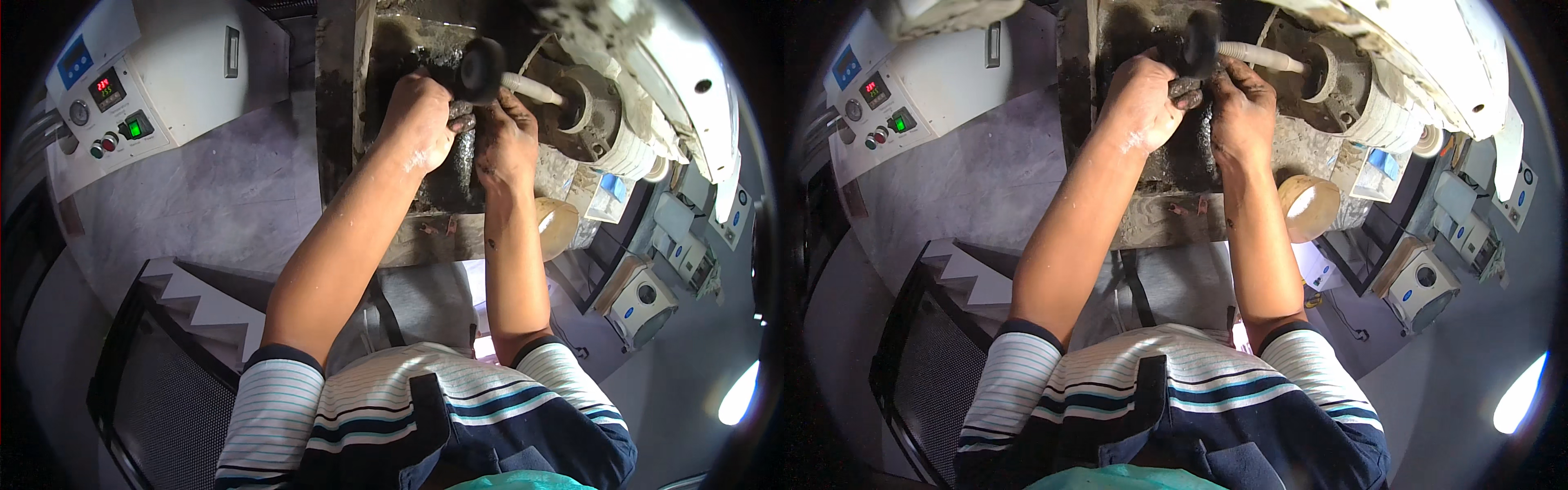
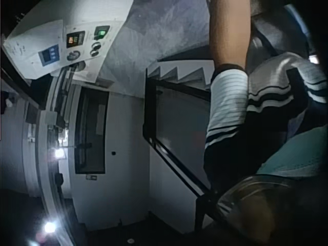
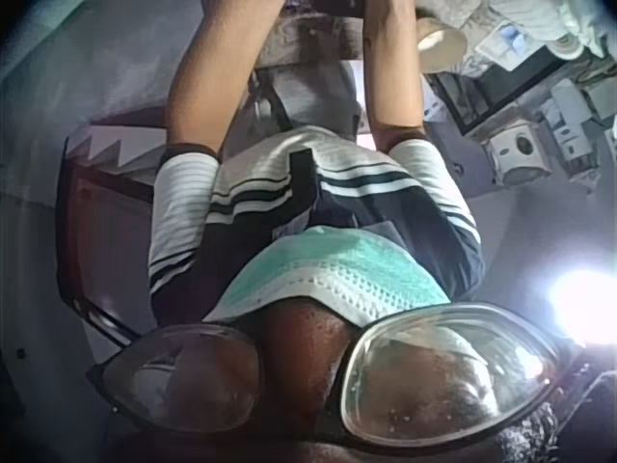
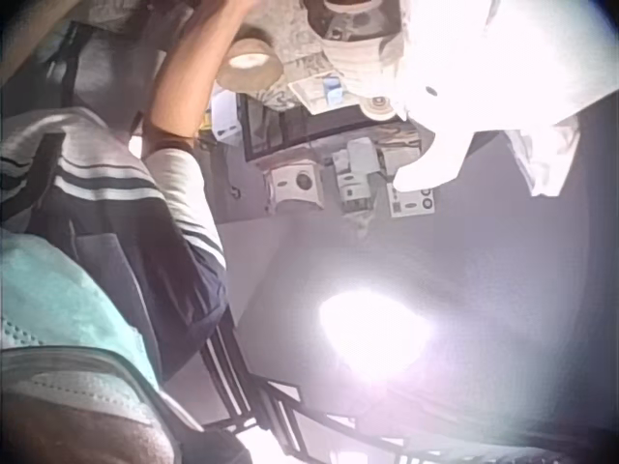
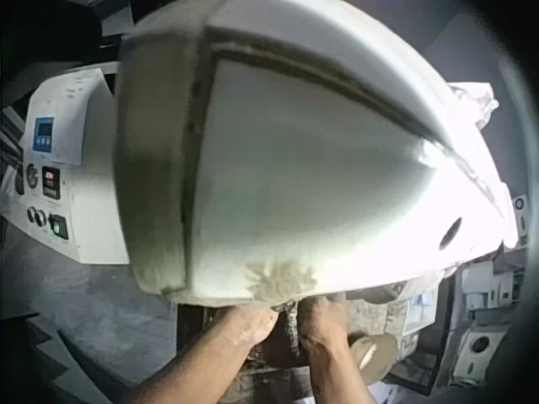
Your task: The person holds a small dark stone and repeatedly presses it against a rotating grinding wheel to shape or smooth its surface. The person rotates the stone in their hands to work different sides while keeping it in contact with the wheel.
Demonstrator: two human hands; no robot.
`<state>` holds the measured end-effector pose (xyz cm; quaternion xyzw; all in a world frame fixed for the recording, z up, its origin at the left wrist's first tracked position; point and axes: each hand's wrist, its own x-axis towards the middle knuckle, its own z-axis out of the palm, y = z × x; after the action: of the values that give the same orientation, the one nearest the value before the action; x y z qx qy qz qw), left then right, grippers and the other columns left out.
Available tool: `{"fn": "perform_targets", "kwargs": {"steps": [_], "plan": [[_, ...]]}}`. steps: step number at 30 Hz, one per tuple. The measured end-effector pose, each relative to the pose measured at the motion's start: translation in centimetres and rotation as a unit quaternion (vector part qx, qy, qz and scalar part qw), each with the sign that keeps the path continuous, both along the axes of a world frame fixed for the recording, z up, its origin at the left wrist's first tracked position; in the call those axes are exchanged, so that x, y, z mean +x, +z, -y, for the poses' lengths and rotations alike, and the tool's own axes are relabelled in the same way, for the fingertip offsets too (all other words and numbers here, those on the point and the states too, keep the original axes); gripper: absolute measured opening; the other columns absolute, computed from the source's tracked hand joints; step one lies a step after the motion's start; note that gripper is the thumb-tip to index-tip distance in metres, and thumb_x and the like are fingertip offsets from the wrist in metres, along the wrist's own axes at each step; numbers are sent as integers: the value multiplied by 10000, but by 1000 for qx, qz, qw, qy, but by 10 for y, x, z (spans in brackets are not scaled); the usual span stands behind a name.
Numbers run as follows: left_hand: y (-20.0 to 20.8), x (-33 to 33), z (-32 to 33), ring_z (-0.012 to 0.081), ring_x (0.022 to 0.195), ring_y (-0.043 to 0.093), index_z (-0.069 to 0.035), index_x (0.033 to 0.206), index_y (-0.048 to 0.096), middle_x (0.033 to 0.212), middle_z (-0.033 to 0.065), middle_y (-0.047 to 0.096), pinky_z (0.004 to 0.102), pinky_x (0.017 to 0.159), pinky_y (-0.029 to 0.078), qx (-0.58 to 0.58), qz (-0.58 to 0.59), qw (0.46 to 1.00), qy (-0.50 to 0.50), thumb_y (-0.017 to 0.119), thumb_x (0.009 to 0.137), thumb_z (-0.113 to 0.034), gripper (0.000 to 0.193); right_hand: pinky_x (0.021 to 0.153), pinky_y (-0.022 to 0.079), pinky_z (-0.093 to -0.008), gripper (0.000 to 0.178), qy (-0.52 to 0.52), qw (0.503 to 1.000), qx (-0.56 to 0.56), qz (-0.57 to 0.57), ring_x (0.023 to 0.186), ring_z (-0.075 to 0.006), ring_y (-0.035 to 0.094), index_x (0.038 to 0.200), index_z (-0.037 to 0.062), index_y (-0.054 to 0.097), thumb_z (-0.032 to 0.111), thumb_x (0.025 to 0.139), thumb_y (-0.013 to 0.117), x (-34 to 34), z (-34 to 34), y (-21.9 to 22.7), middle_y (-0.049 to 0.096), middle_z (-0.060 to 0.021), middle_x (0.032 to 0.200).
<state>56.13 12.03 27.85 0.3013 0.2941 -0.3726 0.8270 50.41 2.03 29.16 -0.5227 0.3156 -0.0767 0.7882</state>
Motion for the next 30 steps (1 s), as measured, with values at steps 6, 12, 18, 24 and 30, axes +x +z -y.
{"fn": "perform_targets", "kwargs": {"steps": [6, 12, 18, 24, 30], "plan": [[15, -25, -14, 167, 691, 561, -58, 1127, 493, 946, 97, 590, 286, 513, 405, -75, 45, 996, 3, 387, 799, 34, 357, 797, 489, -248, 237, -7, 999, -20, -36, 860, -144, 627, 1078, -70, 630, -58, 862, 535, -22, -9, 12, 678, -95, 971], [-10, -10, 3, 158, 681, 567, -69, 1020, 559, 873, 77, 609, 276, 530, 417, -61, 28, 997, -32, 420, 794, 31, 284, 783, 484, -237, 227, -3, 999, -38, 5, 841, -126, 618, 1062, -72, 643, -55, 861, 540, -8, 5, -4, 679, -89, 968], [3, -11, 4, 192, 697, 566, -72, 1022, 558, 899, 77, 583, 328, 543, 437, 34, 16, 999, -13, 419, 817, 19, 263, 784, 478, -233, 248, -13, 1000, -20, -19, 838, -123, 610, 1088, -69, 635, -50, 863, 531, -6, 1, -2, 677, -82, 975], [7, -9, -2, 213, 719, 563, -21, 936, 486, 902, 128, 543, 355, 540, 447, 6, 106, 994, -18, 398, 808, 45, 168, 761, 477, -228, 226, -25, 999, -25, -14, 824, -118, 606, 1065, -65, 641, -38, 872, 525, -3, -4, -1, 676, -81, 964], [14, -5, -2, 152, 565, 474, -35, 803, 477, 747, 72, 494, 284, 426, 396, -15, 117, 993, -1, 369, 725, 54, 161, 760, 490, -236, 233, -25, 999, -17, -22, 846, -130, 615, 1088, -70, 622, -28, 873, 543, -3, -3, 1, 670, -97, 974]]}}
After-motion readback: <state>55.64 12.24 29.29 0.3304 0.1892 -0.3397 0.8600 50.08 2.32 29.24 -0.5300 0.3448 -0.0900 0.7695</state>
